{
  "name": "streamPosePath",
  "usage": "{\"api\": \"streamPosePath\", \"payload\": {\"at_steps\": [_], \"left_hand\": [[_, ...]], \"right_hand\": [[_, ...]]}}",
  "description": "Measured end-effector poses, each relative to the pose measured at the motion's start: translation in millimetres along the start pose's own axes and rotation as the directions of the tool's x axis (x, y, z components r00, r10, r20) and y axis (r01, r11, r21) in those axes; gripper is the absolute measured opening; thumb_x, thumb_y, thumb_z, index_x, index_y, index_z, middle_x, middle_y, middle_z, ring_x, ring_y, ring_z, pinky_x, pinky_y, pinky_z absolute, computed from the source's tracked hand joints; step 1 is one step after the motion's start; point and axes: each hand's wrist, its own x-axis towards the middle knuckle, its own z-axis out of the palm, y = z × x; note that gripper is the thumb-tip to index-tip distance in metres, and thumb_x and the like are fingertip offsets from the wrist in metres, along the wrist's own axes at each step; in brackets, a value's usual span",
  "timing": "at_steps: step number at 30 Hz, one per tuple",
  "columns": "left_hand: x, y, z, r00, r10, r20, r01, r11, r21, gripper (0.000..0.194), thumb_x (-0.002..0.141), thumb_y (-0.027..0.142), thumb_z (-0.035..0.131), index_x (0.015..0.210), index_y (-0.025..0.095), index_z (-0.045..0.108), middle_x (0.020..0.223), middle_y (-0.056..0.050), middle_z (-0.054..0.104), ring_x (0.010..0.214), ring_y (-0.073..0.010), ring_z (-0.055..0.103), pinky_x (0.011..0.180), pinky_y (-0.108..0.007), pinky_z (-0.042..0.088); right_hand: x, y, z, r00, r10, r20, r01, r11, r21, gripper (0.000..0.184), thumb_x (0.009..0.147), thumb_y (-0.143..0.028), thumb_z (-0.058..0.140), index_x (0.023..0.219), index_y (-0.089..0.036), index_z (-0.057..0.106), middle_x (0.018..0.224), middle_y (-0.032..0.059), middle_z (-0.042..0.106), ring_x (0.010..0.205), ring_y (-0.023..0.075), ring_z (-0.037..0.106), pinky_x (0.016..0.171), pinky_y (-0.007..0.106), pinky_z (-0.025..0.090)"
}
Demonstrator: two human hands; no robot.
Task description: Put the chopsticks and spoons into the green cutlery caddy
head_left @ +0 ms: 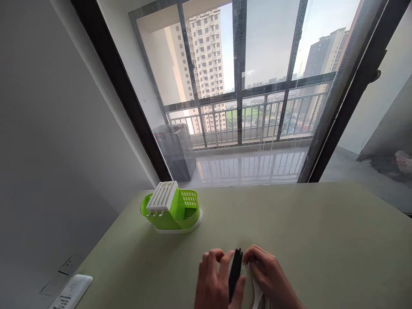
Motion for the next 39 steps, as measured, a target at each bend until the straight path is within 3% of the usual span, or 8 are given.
{"api": "streamPosePath", "payload": {"at_steps": [3,6,9,12,16,21,32,39], "left_hand": [[40,-52,-43.0,0.978,-0.097,-0.186,0.111,0.992,0.067,0.033,0.096,0.035,0.055,0.127,0.023,0.058,0.122,-0.013,0.058,0.116,-0.0284,0.056,0.099,-0.047,0.049],[66,-109,-63.4,0.934,-0.125,-0.335,0.196,0.963,0.186,0.036,0.096,0.043,0.054,0.124,0.021,0.059,0.133,-0.015,0.055,0.13,-0.0351,0.048,0.109,-0.057,0.038],[77,-151,-67.8,0.941,-0.113,-0.319,0.193,0.954,0.231,0.043,0.099,0.048,0.047,0.131,0.021,0.055,0.141,-0.016,0.054,0.134,-0.0371,0.047,0.109,-0.059,0.038],[77,-166,-65.6,0.967,-0.103,-0.233,0.145,0.974,0.172,0.049,0.101,0.049,0.043,0.142,0.024,0.047,0.152,-0.013,0.047,0.136,-0.0327,0.048,0.108,-0.053,0.043],[78,-147,-62.1,0.969,-0.132,-0.207,0.162,0.978,0.134,0.05,0.101,0.048,0.043,0.146,0.026,0.045,0.154,-0.009,0.045,0.139,-0.0301,0.047,0.109,-0.05,0.046],[90,-107,-57.1,0.987,-0.146,-0.061,0.152,0.981,0.119,0.046,0.104,0.043,0.038,0.147,0.03,0.045,0.156,-0.006,0.044,0.132,-0.0271,0.055,0.091,-0.04,0.058],[111,-1,-24.1,0.996,0.068,0.061,-0.067,0.998,-0.016,0.044,0.105,0.039,0.036,0.146,0.026,0.046,0.154,-0.011,0.046,0.125,-0.0234,0.061,0.092,-0.036,0.058],[110,31,-12.3,0.984,0.173,0.042,-0.171,0.984,-0.046,0.047,0.104,0.039,0.04,0.149,0.024,0.045,0.154,-0.014,0.045,0.113,-0.0241,0.065,0.089,-0.038,0.059]], "right_hand": [[0,2,1,1.0,0.014,-0.004,-0.014,1.0,-0.016,0.021,0.088,-0.015,0.041,0.079,-0.021,0.059,0.076,-0.0008,0.059,0.064,0.0134,0.05,0.06,0.025,0.037],[0,4,3,0.999,0.03,-0.014,-0.03,0.999,-0.024,0.022,0.088,-0.016,0.041,0.079,-0.022,0.06,0.075,-0.0016,0.058,0.06,0.0126,0.045,0.057,0.025,0.034],[0,4,4,0.999,0.035,-0.023,-0.036,0.999,-0.032,0.021,0.087,-0.016,0.042,0.079,-0.022,0.06,0.072,-0.0023,0.056,0.059,0.0123,0.044,0.056,0.025,0.034],[0,2,4,0.999,0.033,-0.038,-0.034,0.999,-0.035,0.02,0.085,-0.017,0.043,0.078,-0.021,0.061,0.071,-0.0023,0.057,0.059,0.0124,0.045,0.057,0.024,0.035],[1,0,2,0.998,0.02,-0.052,-0.022,1.0,-0.022,0.019,0.084,-0.018,0.045,0.077,-0.021,0.063,0.07,-0.0014,0.059,0.06,0.013,0.048,0.057,0.024,0.036],[1,0,2,0.998,0.011,-0.056,-0.013,1.0,-0.019,0.019,0.085,-0.02,0.046,0.077,-0.021,0.063,0.071,-0.0009,0.061,0.062,0.0139,0.051,0.058,0.025,0.037],[0,4,1,0.998,-0.042,-0.055,0.04,0.998,-0.044,0.017,0.085,-0.018,0.046,0.076,-0.021,0.06,0.073,-0.0001,0.062,0.067,0.0152,0.055,0.063,0.025,0.041],[-1,13,6,0.997,-0.012,-0.078,0.014,0.999,0.029,0.019,0.089,-0.027,0.05,0.081,-0.019,0.065,0.074,0.0031,0.067,0.068,0.0174,0.059,0.064,0.026,0.046]]}}
